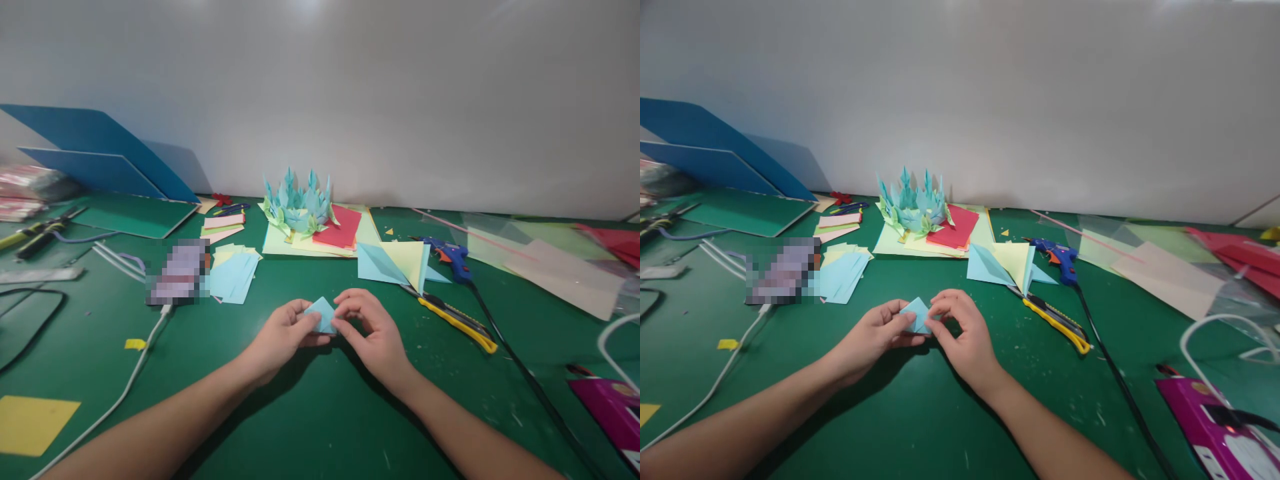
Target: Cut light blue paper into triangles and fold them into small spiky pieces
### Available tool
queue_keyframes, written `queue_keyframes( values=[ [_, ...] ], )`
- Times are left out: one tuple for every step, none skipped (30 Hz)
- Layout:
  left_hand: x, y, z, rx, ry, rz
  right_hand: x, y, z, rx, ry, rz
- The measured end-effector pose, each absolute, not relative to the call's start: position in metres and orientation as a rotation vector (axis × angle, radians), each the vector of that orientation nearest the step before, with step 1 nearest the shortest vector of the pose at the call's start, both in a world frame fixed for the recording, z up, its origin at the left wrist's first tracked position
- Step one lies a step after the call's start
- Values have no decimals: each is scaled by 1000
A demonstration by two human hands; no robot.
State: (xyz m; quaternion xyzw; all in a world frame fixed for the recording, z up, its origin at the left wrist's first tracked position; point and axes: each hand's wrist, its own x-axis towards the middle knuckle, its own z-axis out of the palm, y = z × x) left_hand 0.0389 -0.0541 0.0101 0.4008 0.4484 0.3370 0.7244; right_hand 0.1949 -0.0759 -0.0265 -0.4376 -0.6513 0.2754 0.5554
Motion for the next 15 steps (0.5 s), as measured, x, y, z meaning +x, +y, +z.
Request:
queue_keyframes(
  values=[
    [39, -54, 10, 868, 985, 738, 196, -76, -25, -1057, -1589, 575],
    [39, -55, 11, 855, 982, 731, 196, -76, -24, -1081, -1628, 499],
    [39, -55, 11, 843, 980, 725, 197, -77, -24, -1099, -1656, 429],
    [39, -55, 11, 831, 978, 723, 197, -77, -23, -1110, -1678, 371],
    [39, -55, 11, 821, 978, 725, 197, -77, -23, -1115, -1700, 328],
    [38, -55, 11, 813, 975, 730, 197, -78, -23, -1115, -1720, 301],
    [38, -55, 11, 810, 971, 736, 197, -78, -23, -1113, -1739, 286],
    [38, -55, 11, 813, 964, 738, 196, -78, -23, -1110, -1755, 280],
    [38, -55, 11, 821, 956, 736, 196, -78, -23, -1110, -1764, 277],
    [37, -54, 10, 831, 948, 731, 196, -77, -23, -1110, -1769, 275],
    [37, -54, 10, 842, 942, 724, 197, -77, -23, -1111, -1773, 274],
    [37, -54, 10, 852, 939, 717, 197, -77, -23, -1112, -1776, 272],
    [36, -54, 9, 859, 937, 713, 197, -77, -23, -1114, -1780, 272],
    [36, -54, 9, 864, 935, 711, 197, -77, -24, -1118, -1783, 274],
    [36, -54, 9, 867, 932, 709, 198, -77, -24, -1124, -1786, 278]
  ],
)
